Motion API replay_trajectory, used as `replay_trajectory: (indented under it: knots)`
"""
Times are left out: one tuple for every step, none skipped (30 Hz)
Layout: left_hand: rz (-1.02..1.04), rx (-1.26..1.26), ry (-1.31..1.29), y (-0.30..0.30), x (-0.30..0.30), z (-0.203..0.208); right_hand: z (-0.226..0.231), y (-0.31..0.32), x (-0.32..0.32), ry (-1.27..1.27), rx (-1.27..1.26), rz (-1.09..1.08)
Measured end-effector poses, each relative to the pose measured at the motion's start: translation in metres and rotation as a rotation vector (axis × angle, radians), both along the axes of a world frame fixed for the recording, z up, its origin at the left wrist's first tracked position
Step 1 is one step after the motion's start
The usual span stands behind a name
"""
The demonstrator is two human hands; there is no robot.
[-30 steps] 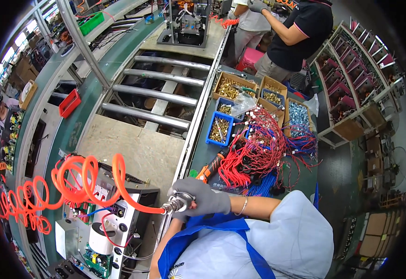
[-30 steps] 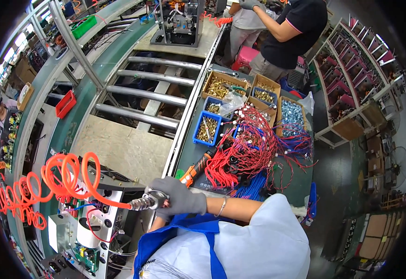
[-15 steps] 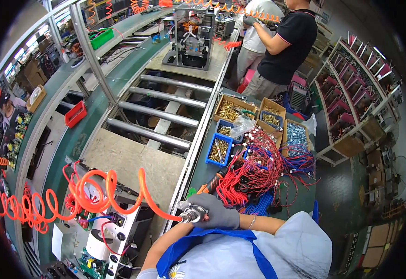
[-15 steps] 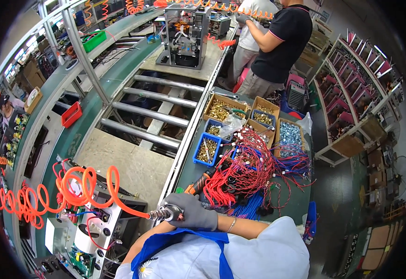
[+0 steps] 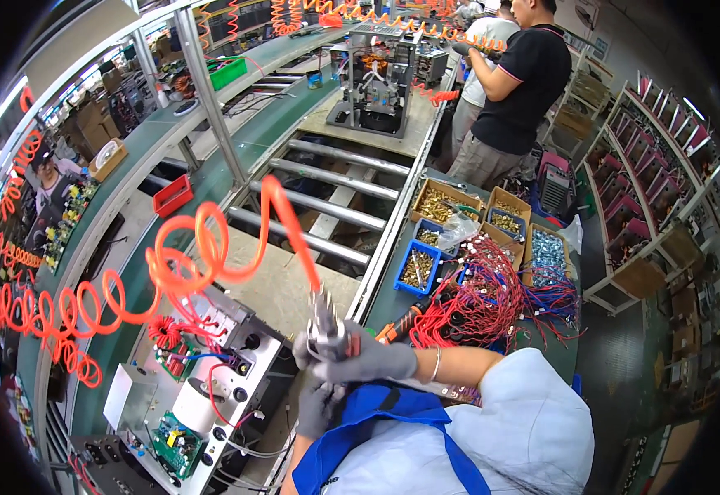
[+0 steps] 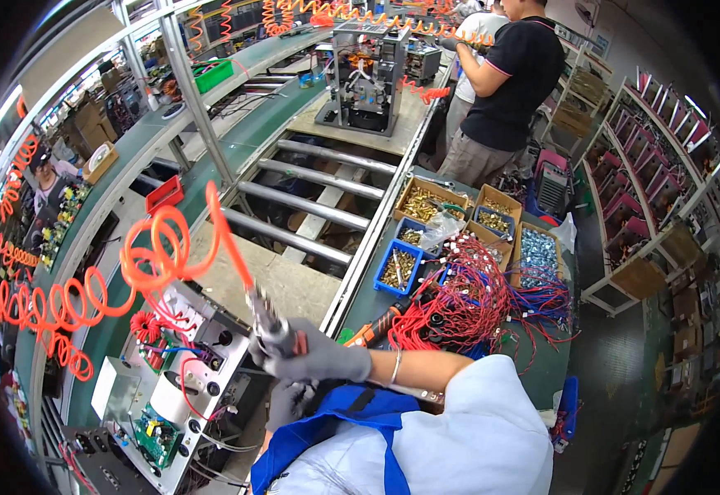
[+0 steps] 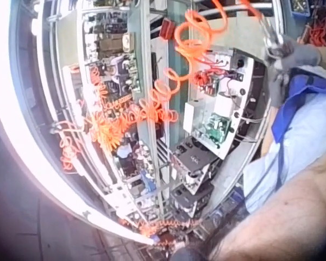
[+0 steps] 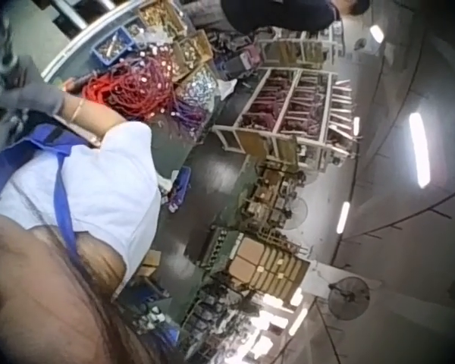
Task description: The person installs internal components into an electronic equipment chassis by securing a circuit board, a transformer, and a wiring harness with screws using a pneumatic screwdriver, and cutting wires with wire cutters.
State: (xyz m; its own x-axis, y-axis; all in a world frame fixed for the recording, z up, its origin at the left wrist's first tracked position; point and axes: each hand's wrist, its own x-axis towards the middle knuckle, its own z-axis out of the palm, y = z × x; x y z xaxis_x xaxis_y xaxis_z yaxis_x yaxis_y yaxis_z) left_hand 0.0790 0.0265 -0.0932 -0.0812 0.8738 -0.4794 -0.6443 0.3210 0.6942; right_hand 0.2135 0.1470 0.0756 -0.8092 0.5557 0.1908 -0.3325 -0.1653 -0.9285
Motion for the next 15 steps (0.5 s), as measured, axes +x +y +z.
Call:
replay_trajectory:
  knots:
    - [-0.102,-0.029,-0.066,-0.01,-0.01,-0.01,0.019,0.007,-0.006,0.057,-0.006,-0.028]
    - [-0.104,-0.03,-0.065,-0.014,-0.011,0.0,0.038,0.015,-0.009,0.058,-0.04,0.003]
    - [-0.074,-0.048,-0.064,-0.02,-0.008,0.021,0.041,0.027,-0.016,0.012,-0.071,-0.006]
    - [-0.029,-0.067,-0.064,-0.031,-0.009,0.038,0.078,0.028,-0.021,0.188,-0.112,0.053]
    - [-0.02,-0.048,-0.029,-0.039,-0.012,0.044,0.092,0.033,-0.034,0.321,-0.017,-0.003]
    - [-0.017,-0.05,-0.028,-0.047,-0.016,0.056,0.107,0.039,-0.04,0.387,-0.058,0.067]
    - [0.023,-0.036,0.002,-0.053,-0.022,0.073,0.12,0.038,-0.061,0.611,0.02,-0.061]
    - [0.061,-0.022,0.033,-0.059,-0.027,0.091,0.133,0.032,-0.071,0.705,-0.012,-0.098]
    - [0.118,0.014,0.085,-0.066,-0.031,0.111,0.139,0.028,-0.081,0.749,-0.003,-0.062]
    - [0.178,0.037,0.083,-0.075,-0.036,0.128,0.141,0.023,-0.09,0.793,0.004,-0.024]
    - [0.217,0.103,0.095,-0.085,-0.044,0.144,0.14,0.019,-0.099,0.808,0.041,0.021]
    - [0.265,0.168,0.108,-0.097,-0.05,0.157,0.141,0.001,-0.104,0.74,-0.072,-0.004]
    - [0.319,0.14,0.122,-0.107,-0.06,0.163,0.137,-0.003,-0.113,0.687,0.055,-0.003]
    - [0.341,0.21,0.141,-0.119,-0.07,0.161,0.128,-0.004,-0.123,0.634,0.182,-0.003]
    - [0.406,0.187,0.132,-0.13,-0.078,0.165,0.121,-0.01,-0.134,0.616,0.181,0.036]
